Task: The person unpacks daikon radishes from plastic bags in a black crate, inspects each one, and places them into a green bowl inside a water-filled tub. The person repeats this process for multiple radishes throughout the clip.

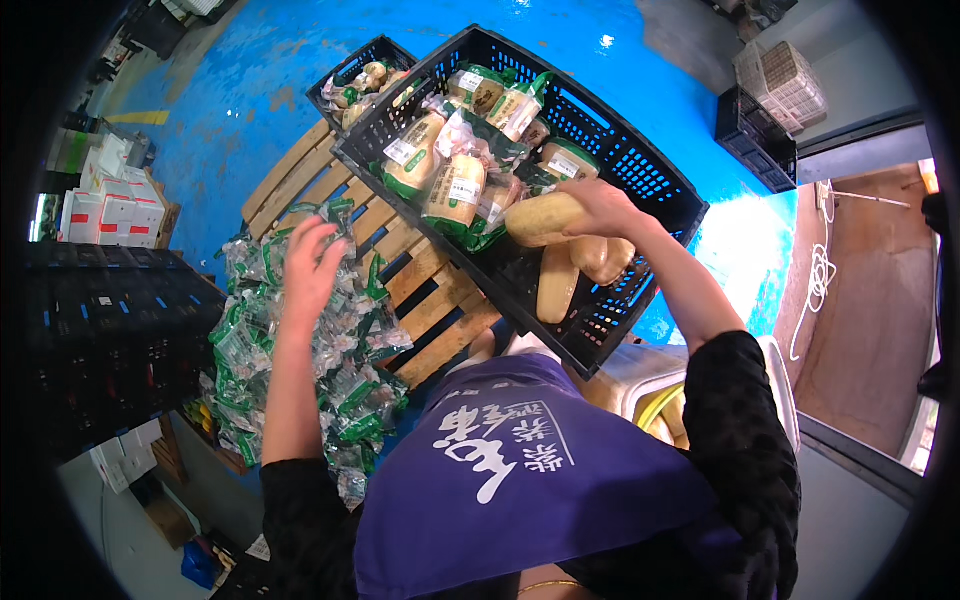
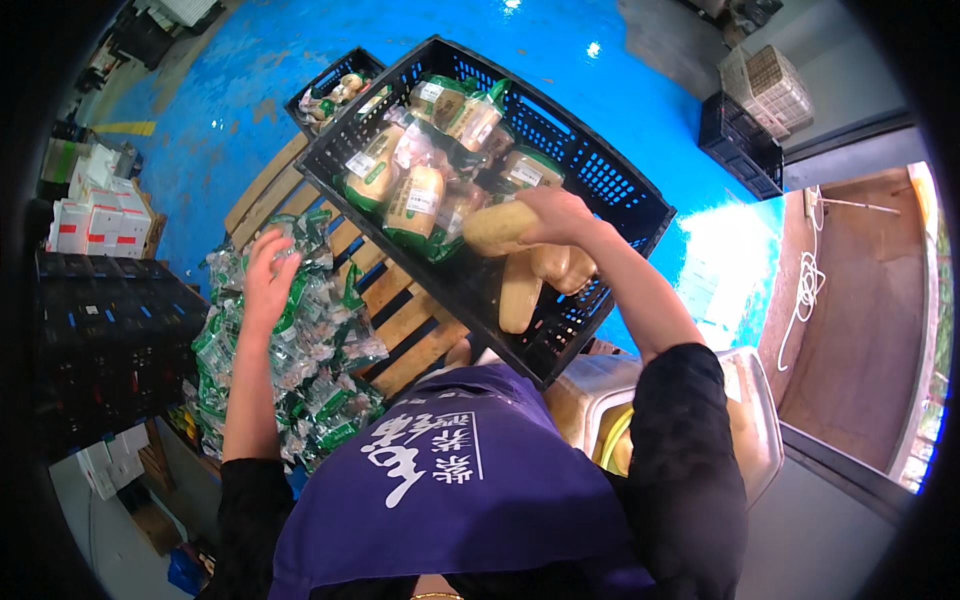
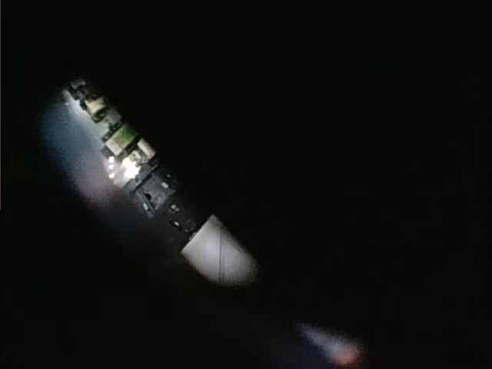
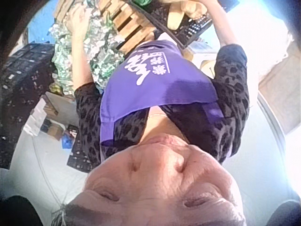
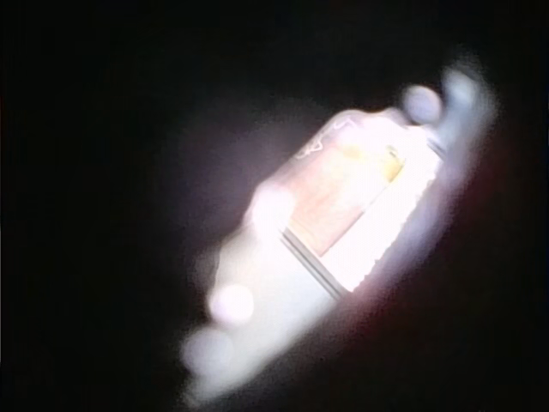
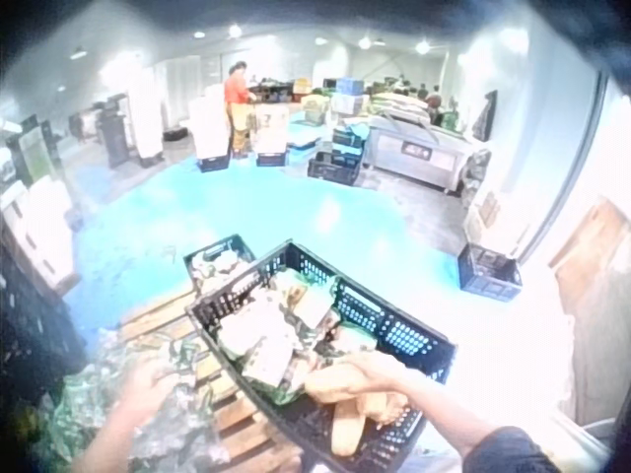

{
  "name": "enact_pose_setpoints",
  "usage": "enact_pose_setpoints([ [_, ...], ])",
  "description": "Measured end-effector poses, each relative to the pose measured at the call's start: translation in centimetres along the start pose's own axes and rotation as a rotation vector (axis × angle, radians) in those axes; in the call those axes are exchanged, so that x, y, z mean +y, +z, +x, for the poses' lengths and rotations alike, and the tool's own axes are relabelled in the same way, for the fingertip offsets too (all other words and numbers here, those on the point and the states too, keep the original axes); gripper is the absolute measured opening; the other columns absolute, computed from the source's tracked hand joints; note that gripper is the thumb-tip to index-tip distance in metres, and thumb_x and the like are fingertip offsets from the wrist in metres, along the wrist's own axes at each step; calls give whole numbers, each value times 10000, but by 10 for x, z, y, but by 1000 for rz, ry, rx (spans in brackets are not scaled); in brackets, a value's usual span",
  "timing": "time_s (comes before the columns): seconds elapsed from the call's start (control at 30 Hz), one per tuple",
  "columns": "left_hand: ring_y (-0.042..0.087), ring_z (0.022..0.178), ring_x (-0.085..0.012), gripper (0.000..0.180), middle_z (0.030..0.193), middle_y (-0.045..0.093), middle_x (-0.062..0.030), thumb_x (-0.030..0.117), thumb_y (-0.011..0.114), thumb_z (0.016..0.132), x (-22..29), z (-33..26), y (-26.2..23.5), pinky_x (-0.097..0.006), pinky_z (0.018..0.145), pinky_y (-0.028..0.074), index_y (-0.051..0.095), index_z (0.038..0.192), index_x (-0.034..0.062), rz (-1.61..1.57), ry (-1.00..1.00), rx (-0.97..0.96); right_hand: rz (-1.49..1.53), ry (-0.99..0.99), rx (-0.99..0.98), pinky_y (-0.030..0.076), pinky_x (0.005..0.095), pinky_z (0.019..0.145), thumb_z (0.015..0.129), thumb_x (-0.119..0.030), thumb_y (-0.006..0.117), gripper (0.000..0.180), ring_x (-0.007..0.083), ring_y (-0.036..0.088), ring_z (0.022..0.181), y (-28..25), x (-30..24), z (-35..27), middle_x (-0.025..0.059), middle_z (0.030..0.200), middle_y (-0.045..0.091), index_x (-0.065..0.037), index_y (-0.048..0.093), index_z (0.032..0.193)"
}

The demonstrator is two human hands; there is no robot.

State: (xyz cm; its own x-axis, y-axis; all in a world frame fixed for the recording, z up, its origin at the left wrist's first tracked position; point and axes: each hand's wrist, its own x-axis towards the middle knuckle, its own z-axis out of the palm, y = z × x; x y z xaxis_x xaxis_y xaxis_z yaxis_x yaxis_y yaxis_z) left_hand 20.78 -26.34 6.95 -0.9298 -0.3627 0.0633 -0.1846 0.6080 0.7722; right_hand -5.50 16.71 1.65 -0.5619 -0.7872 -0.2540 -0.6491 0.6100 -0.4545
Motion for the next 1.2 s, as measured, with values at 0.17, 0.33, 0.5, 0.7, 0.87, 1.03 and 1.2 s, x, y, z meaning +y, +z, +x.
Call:
enact_pose_setpoints([
  [0.17, 598, 1179, -203, 354, 1291, 620, -99, 252, 532, 1056, 83, 35, 81, -350, 987, 518, 602, 1293, -2, -591, -184, -225, 702, 132, -26, 407, 381, 1103, 779, -508, 766, 864, 270, 551, 1270, -24, -18, -54, 168, 1346, 598, -33, 493, 1447],
  [0.33, 563, 1227, -217, 538, 1327, 600, -120, 447, 461, 1063, 128, 55, 148, -365, 1038, 465, 524, 1395, 28, -1242, -199, -523, 1435, 89, 37, 382, 374, 1130, 892, -490, 716, 820, 234, 486, 1334, 1, -55, -77, 145, 1416, 544, 29, 443, 1465],
  [0.5, 591, 1211, -205, 494, 1301, 620, -111, 402, 394, 1087, 181, 59, 154, -368, 1053, 458, 545, 1362, 21, -1316, -310, -706, 1793, -36, 166, 395, 385, 1129, 977, -502, 605, 730, 218, 508, 1330, 45, -58, -76, 114, 1460, 520, -7, 421, 1482],
  [0.7, 609, 1194, -231, 397, 1280, 635, -122, 292, 458, 1056, 171, 63, 163, -391, 1046, 471, 573, 1320, 19, -1412, -396, -697, 1993, 154, 221, 423, 385, 1108, 1035, -478, 509, 611, 217, 586, 1255, 45, -72, -78, 107, 1383, 601, -31, 467, 1448],
  [0.87, 588, 1218, -264, 393, 1307, 624, -134, 303, 489, 1047, 164, 61, 159, -415, 1059, 454, 568, 1321, 32, -1428, -342, -580, 2094, 127, 53, 578, 370, 697, 1024, -591, 413, 640, 260, 702, 937, 46, -80, -71, 144, 1192, 682, -81, 515, 1396],
  [1.03, 568, 1205, -237, 487, 1269, 616, -80, 425, 590, 995, 170, 56, 146, -435, 1022, 455, 535, 1366, 115, -1359, -266, -566, 2273, -9, -258, 474, 303, 406, 982, -718, 319, 731, 278, 668, 639, 47, -88, -63, 196, 989, 696, -124, 539, 1348],
  [1.2, 552, 1208, -252, 571, 1263, 596, -65, 494, 654, 931, 172, 59, 137, -491, 968, 479, 525, 1360, 140, -1160, -210, -551, 2185, 88, -144, 473, 305, 421, 939, -783, 315, 800, 290, 663, 636, 35, -96, -61, 199, 1019, 688, -138, 518, 1366],
])
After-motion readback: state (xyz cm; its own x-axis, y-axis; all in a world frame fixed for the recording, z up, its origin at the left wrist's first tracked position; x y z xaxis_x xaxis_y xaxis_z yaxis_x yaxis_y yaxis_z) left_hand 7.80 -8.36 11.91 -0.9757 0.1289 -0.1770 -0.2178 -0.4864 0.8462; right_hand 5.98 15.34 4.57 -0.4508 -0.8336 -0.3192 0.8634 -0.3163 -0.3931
